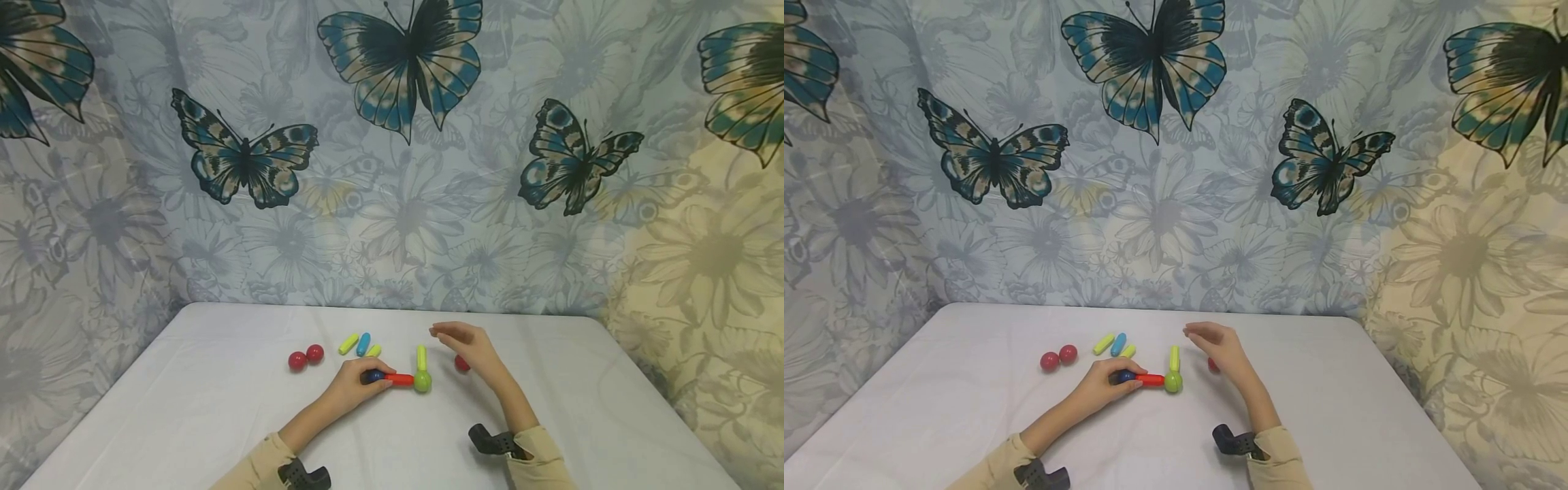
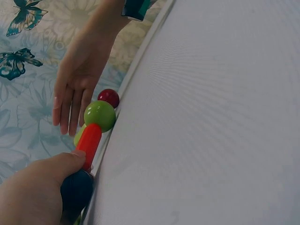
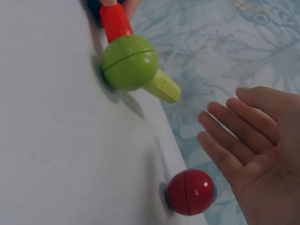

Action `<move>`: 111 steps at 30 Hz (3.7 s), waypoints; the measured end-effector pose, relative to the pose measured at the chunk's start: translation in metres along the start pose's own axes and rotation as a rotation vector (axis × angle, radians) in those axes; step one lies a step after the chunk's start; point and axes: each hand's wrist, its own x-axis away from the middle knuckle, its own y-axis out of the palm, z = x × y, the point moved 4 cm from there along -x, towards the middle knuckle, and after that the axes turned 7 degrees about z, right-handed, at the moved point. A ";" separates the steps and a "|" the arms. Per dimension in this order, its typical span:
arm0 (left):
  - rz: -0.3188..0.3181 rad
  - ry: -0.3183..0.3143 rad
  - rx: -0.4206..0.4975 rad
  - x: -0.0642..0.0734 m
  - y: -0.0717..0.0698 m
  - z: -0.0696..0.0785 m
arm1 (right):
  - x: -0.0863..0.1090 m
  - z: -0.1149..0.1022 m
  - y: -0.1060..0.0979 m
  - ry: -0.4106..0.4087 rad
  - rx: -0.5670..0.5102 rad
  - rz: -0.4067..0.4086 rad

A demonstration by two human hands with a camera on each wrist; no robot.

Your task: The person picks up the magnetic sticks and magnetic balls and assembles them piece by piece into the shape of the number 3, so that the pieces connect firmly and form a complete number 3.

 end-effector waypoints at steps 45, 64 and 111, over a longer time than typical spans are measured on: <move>-0.008 -0.027 -0.002 0.000 0.001 -0.002 | 0.011 0.031 -0.024 0.071 -0.009 -0.380; -0.002 -0.025 -0.020 0.001 0.001 -0.003 | 0.009 0.029 -0.004 -0.001 0.010 -0.346; 0.018 -0.026 0.024 0.000 0.000 0.001 | 0.000 0.017 0.027 0.045 -0.029 0.127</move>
